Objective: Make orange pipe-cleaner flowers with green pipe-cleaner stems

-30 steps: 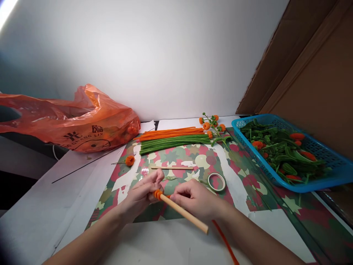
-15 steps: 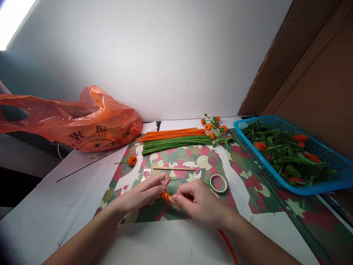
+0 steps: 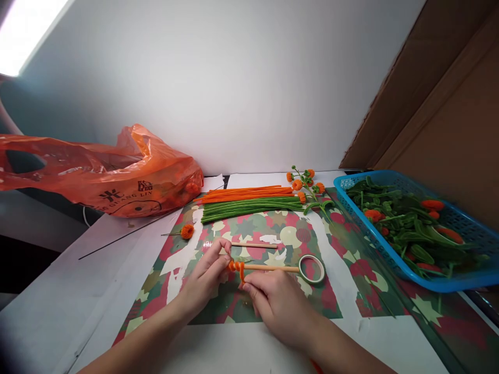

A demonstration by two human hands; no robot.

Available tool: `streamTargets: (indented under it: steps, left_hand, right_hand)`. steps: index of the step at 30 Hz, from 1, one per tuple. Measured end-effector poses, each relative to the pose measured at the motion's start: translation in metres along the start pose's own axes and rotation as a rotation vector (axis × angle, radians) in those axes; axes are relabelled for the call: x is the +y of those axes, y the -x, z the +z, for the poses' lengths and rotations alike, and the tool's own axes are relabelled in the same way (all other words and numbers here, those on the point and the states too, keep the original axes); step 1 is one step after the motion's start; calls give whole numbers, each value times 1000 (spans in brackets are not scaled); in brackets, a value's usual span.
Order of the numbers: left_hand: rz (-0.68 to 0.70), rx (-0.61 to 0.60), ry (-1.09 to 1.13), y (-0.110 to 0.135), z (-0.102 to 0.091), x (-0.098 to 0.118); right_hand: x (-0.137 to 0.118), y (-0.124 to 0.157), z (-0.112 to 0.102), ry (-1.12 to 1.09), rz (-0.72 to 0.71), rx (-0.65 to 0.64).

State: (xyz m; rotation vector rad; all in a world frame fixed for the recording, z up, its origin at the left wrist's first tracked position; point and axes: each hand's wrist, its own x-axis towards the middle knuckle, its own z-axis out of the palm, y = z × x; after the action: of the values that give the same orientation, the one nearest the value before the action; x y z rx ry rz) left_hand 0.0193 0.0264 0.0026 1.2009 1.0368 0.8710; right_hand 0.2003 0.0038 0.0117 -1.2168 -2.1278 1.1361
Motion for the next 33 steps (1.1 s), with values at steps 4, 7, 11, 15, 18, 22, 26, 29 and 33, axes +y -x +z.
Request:
streamTargets:
  steps: [4, 7, 11, 15, 18, 22, 26, 29, 33]
  left_hand:
    - [-76, 7, 194, -2, 2, 2]
    - [-100, 0, 292, -3, 1, 1]
    - [-109, -104, 371, -4, -2, 0]
    - [-101, -149, 292, -4, -5, 1]
    - [-98, -173, 181, -2, -6, 5]
    - [-65, -238, 44, 1, -9, 11]
    - [-18, -291, -130, 2, -13, 15]
    - [23, -306, -269, 3, -14, 15]
    - [22, -253, -284, 3, -13, 12]
  right_hand:
    - [4, 0, 3, -13, 54, 37]
    - [8, 1, 4, -24, 59, 86]
    - [13, -1, 0, -123, -22, 69]
    - [17, -5, -5, -269, -20, 70]
    - [16, -7, -7, -312, 70, 147]
    - [11, -8, -9, -243, 155, 208]
    - [10, -6, -9, -206, 164, 204]
    - [10, -5, -7, -171, 163, 242]
    - [10, -2, -7, -101, 78, 304]
